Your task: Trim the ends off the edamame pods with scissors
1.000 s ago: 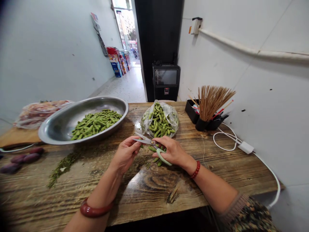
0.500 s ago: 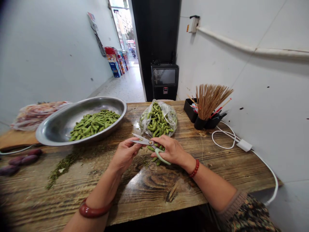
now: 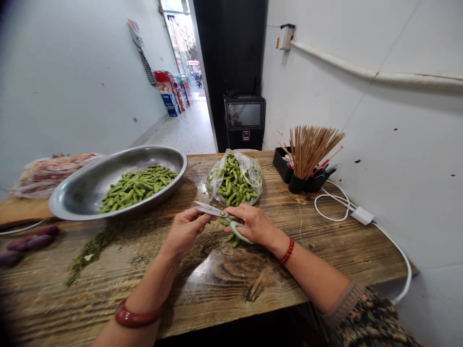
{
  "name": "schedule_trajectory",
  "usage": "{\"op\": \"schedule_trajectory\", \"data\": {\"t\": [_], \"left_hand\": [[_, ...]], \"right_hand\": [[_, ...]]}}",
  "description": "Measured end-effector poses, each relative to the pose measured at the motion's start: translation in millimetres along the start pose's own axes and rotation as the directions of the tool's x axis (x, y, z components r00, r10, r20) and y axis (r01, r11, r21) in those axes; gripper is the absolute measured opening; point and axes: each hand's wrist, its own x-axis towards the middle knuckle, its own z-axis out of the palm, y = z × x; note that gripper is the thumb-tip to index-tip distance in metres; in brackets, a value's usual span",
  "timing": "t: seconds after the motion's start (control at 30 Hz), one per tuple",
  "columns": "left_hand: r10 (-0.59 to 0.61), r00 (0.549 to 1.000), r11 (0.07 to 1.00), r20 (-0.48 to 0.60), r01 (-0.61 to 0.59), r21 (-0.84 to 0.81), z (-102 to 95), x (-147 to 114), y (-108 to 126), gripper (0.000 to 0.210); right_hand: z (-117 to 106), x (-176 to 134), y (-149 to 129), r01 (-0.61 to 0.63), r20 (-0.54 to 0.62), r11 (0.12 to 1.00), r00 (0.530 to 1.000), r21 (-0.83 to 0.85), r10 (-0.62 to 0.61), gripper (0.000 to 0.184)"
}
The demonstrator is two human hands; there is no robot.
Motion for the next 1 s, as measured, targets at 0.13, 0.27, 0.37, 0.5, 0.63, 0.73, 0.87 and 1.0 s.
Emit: {"op": "schedule_trajectory", "data": {"t": [0.13,0.27,0.37,0.5,0.63,0.73,0.87,1.0], "left_hand": [[-0.026,1.0,0.999,0.008,0.026,-0.043,0.9,-0.1,3.5,0.018],[-0.1,0.995,0.961,-0.016,0.092,-0.259,-0.8,0.8,10.7,0.016],[-0.181,0.982,0.925,0.048,0.186,-0.33,-0.7,1.6,9.1,0.013],[-0.028,0.998,0.991,0.056,0.02,0.132,7.3,2.7,-5.3,0.008],[0.183,0.952,0.684,0.244,-0.302,0.665,19.5,2.0,-15.4,0.019],[0.07,0.946,0.414,0.316,-0.316,0.854,26.4,-0.8,-14.7,0.023],[0.028,0.955,0.314,0.294,-0.288,0.905,26.4,-2.8,-13.2,0.021],[0.112,0.969,0.604,0.218,-0.241,0.76,13.9,1.6,-13.9,0.013]], "right_hand": [[0.7,0.9,2.9,-0.028,-0.031,0.999,0.999,0.04,0.029,0.043],[0.0,3.5,9.1,-0.092,-0.167,0.99,0.98,0.106,0.109,0.044],[-0.5,5.1,13.1,-0.133,-0.231,0.982,0.96,0.134,0.161,0.046],[1.5,5.0,15.5,-0.125,-0.251,0.982,0.955,0.141,0.158,0.046],[5.0,4.2,16.4,-0.097,-0.243,0.987,0.962,0.13,0.127,0.045],[6.2,3.8,16.8,-0.089,-0.234,0.988,0.965,0.123,0.116,0.046],[6.4,3.4,17.2,-0.092,-0.221,0.988,0.968,0.127,0.119,0.046],[5.9,3.4,17.7,-0.106,-0.222,0.986,0.966,0.132,0.134,0.046]]}}
